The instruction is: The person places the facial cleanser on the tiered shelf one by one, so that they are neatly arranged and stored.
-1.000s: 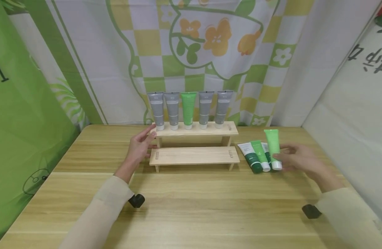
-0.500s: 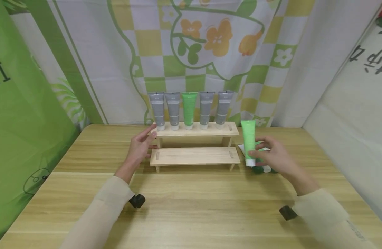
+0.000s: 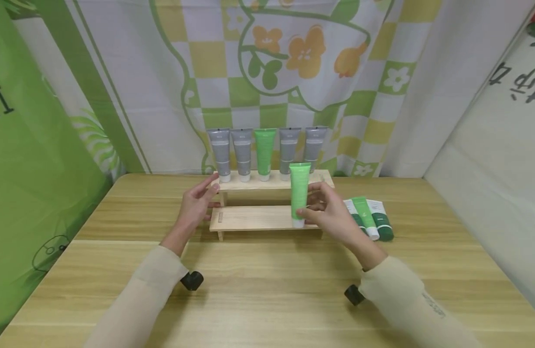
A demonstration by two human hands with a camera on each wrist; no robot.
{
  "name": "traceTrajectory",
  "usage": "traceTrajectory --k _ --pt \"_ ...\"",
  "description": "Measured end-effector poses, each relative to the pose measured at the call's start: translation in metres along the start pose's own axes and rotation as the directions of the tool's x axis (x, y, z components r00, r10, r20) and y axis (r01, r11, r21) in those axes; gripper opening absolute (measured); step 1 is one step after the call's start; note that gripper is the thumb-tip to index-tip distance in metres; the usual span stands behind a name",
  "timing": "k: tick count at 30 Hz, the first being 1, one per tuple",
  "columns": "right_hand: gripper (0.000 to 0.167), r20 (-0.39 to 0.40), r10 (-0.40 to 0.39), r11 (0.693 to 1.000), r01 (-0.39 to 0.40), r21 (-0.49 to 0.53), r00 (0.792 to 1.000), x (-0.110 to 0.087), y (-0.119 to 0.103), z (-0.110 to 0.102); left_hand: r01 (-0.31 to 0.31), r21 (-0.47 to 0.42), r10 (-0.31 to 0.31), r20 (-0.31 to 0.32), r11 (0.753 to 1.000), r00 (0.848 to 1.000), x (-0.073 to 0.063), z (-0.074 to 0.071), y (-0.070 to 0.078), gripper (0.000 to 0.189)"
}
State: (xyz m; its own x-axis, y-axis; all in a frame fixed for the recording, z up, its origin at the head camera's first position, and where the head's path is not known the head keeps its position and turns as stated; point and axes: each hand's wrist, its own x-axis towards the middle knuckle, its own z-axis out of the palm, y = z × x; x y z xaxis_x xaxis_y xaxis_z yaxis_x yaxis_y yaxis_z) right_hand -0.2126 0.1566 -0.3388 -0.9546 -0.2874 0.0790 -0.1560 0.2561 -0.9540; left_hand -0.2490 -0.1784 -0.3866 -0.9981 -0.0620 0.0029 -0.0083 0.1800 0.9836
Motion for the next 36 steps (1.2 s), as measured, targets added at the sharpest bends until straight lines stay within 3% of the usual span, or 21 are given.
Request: traceTrajectory --k 20,36 --pt "0.049 0.008 -0.114 0.993 0.113 0.033 0.993 0.032 -0.010 0.093 -0.005 -0.004 0.005 -0.014 1.000 1.000 0.000 0.001 0.000 0.048" --pt "0.050 0.005 -0.156 0.988 0.155 0.012 0.988 0.049 -0.008 0.134 0.008 -0.012 -0.009 -0.013 1.000 1.000 0.001 0.001 0.000 0.051"
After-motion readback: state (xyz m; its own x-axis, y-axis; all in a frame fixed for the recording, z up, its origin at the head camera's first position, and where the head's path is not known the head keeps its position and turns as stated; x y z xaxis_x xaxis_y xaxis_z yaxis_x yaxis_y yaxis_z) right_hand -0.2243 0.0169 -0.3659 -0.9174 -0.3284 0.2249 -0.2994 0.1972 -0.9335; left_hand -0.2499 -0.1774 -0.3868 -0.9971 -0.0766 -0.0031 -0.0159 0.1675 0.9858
